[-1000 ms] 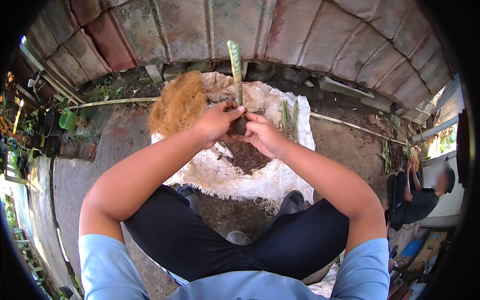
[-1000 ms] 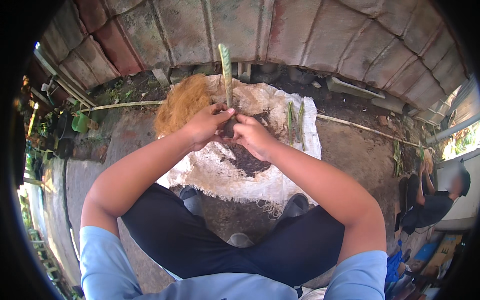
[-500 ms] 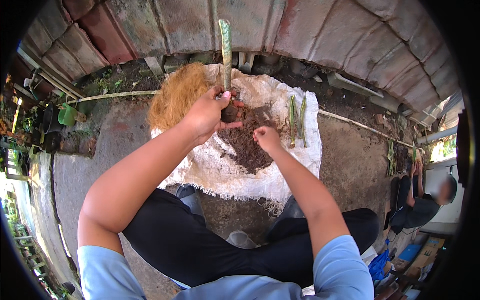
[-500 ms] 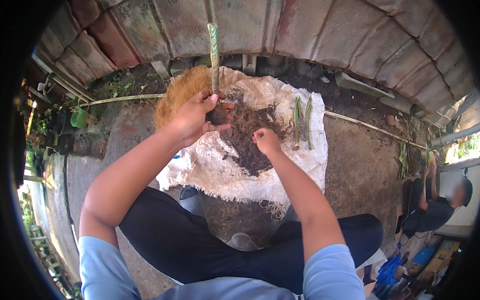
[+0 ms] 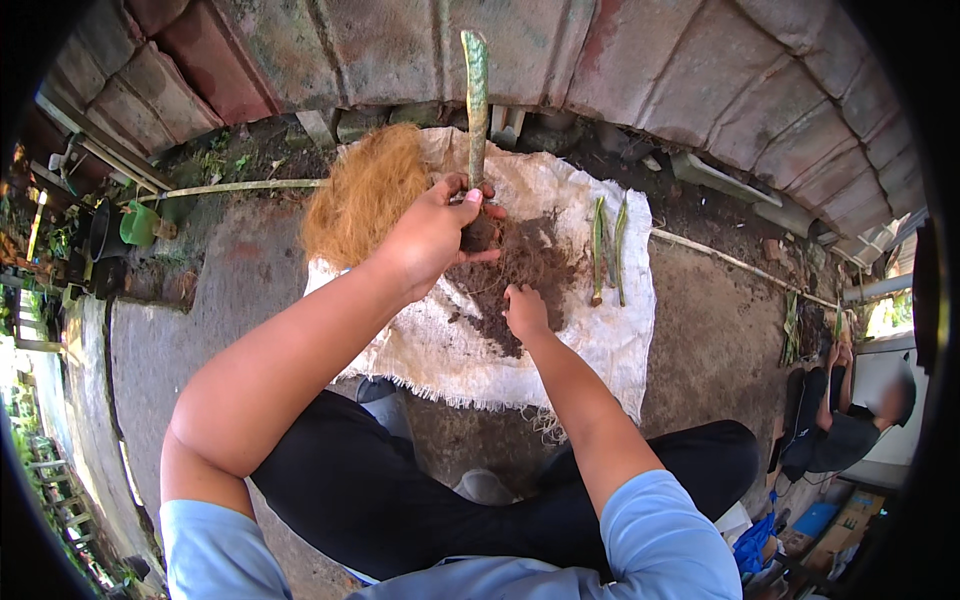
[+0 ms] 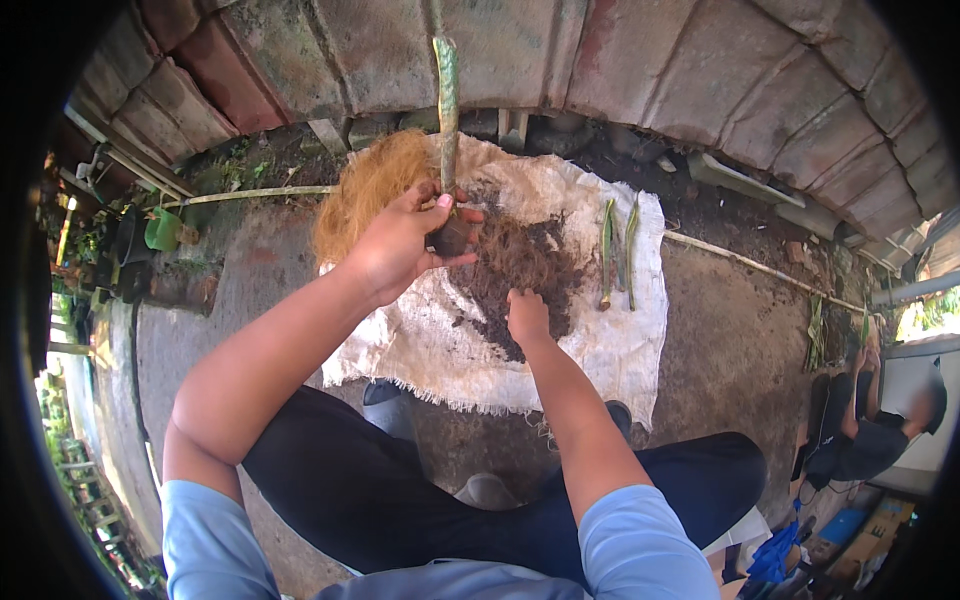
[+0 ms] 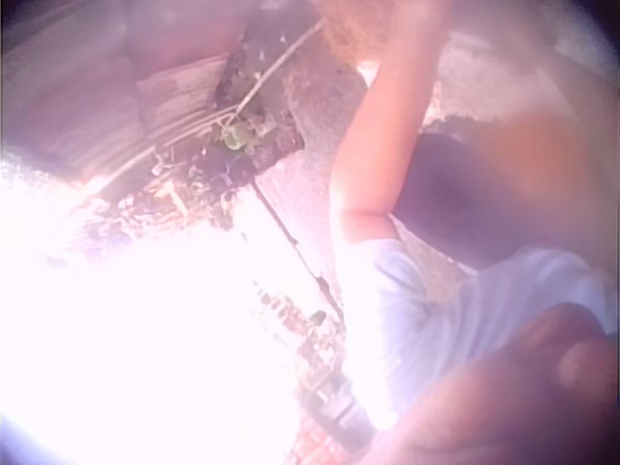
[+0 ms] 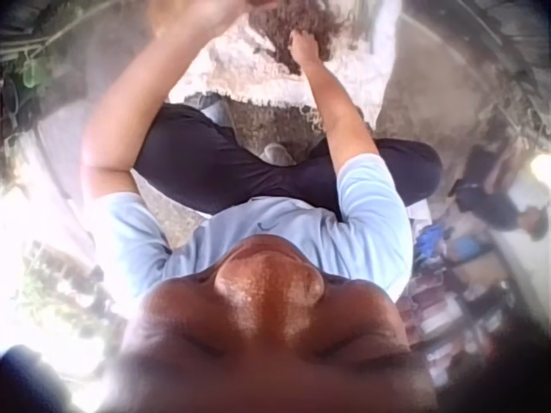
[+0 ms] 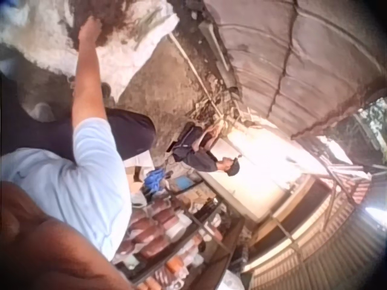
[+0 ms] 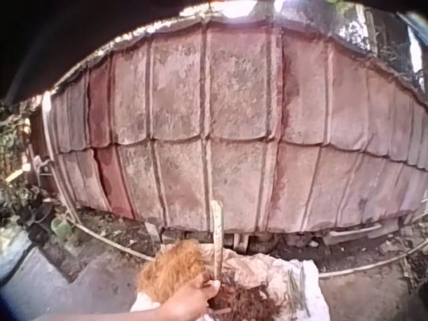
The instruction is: The person sits cross-legged and repeatedly wraps a green plant stem with a brown fibrous material, pressing and shaping it by hand. The person handles the stem and fibrous material throughout, forming a compact bundle around the stem.
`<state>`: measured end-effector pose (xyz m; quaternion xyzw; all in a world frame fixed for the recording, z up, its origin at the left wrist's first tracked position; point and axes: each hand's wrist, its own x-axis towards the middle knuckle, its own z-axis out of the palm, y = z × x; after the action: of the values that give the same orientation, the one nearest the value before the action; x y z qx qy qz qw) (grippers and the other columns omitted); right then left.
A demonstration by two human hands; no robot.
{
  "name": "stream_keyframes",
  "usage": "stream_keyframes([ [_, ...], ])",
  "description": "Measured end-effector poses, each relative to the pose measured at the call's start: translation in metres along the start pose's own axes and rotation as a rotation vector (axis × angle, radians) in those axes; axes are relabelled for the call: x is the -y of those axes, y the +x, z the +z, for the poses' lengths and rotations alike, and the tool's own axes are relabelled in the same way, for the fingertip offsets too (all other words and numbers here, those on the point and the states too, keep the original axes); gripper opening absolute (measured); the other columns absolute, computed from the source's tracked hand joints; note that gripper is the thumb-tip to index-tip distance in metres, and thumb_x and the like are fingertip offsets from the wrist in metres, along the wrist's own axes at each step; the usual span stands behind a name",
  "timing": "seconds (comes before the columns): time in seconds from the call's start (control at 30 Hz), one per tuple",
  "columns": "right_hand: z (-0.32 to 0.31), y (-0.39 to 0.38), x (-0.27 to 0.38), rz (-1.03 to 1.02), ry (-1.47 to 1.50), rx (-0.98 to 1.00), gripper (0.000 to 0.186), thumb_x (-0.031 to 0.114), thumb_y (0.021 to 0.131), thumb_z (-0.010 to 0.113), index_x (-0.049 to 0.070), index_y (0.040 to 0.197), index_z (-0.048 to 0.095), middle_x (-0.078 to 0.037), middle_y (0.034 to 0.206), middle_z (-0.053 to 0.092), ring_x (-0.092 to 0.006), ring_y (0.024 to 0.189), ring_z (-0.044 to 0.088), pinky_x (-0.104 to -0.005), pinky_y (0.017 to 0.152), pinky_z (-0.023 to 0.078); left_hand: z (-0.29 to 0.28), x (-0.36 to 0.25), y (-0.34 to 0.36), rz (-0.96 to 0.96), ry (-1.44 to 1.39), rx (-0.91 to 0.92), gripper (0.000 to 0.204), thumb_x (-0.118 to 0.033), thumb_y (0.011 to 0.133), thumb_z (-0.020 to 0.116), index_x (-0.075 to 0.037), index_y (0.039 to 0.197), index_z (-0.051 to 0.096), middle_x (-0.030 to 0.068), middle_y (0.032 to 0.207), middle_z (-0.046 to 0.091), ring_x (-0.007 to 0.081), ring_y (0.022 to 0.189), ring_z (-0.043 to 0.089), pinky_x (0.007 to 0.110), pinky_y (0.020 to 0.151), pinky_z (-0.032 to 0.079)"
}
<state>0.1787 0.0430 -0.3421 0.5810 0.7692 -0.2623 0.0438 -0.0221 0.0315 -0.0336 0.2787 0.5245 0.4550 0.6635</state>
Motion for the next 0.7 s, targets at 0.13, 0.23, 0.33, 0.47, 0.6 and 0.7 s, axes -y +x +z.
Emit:
stream_keyframes([
  [0.13,-0.018,-0.003,0.005,-0.113,-0.121,-0.069,0.033,0.016,0.08,0.084,0.012,0.106,0.064,-0.015,0.12,0.059,-0.0365,0.113,0.059,-0.0471,0.091,0.052,-0.002,-0.001,0.001,-0.016,-0.06,0.052,0.041,-0.023,0.111,0.044,-0.004,0.144,0.031,0.018,0.127,0.061,0.0276,0.114,0.063,0.051,0.097,0.057],
  [0.23,-0.059,-0.005,0.009,-0.265,-0.066,-0.031,0.035,0.02,0.077,0.088,0.009,0.1,0.064,-0.015,0.117,0.062,-0.0377,0.104,0.063,-0.0463,0.089,0.052,-0.002,0.0,0.001,-0.006,-0.123,0.061,0.041,-0.019,0.11,0.046,-0.004,0.144,0.03,0.0189,0.126,0.061,0.0287,0.114,0.063,0.051,0.099,0.056],
  [0.33,-0.099,-0.002,0.005,-0.305,0.121,0.118,0.036,0.019,0.077,0.088,0.005,0.101,0.065,-0.014,0.113,0.067,-0.0359,0.097,0.068,-0.0461,0.083,0.054,0.007,-0.002,0.002,0.007,-0.14,0.129,0.039,-0.01,0.107,0.049,-0.004,0.142,0.033,0.0192,0.127,0.059,0.0296,0.116,0.063,0.051,0.104,0.054],
  [0.47,-0.175,-0.032,0.035,-0.237,0.401,0.166,0.035,0.011,0.086,0.081,0.003,0.116,0.065,-0.014,0.112,0.07,-0.0242,0.099,0.071,-0.0376,0.078,0.058,0.0,0.006,0.009,0.089,-0.172,0.263,0.049,0.003,0.099,0.058,-0.004,0.142,0.036,0.019,0.129,0.058,0.0291,0.116,0.063,0.046,0.108,0.053],
  [0.6,-0.247,-0.073,0.05,-0.222,0.603,0.114,0.03,0.009,0.092,0.075,-0.002,0.118,0.065,-0.014,0.109,0.072,-0.0177,0.089,0.073,-0.0333,0.081,0.057,0.01,0.002,-0.002,0.142,-0.051,0.311,0.052,0.005,0.094,0.066,-0.002,0.139,0.042,0.0178,0.128,0.057,0.0272,0.116,0.063,0.042,0.108,0.053],
  [0.7,-0.288,-0.107,0.059,-0.255,0.743,0.057,0.022,0.004,0.094,0.071,-0.004,0.114,0.066,-0.01,0.107,0.071,-0.0153,0.091,0.07,-0.0307,0.08,0.059,0.017,-0.007,-0.01,0.235,0.234,0.328,0.046,-0.003,0.092,0.074,-0.001,0.131,0.051,0.0121,0.118,0.062,0.0215,0.109,0.065,0.038,0.097,0.057],
])
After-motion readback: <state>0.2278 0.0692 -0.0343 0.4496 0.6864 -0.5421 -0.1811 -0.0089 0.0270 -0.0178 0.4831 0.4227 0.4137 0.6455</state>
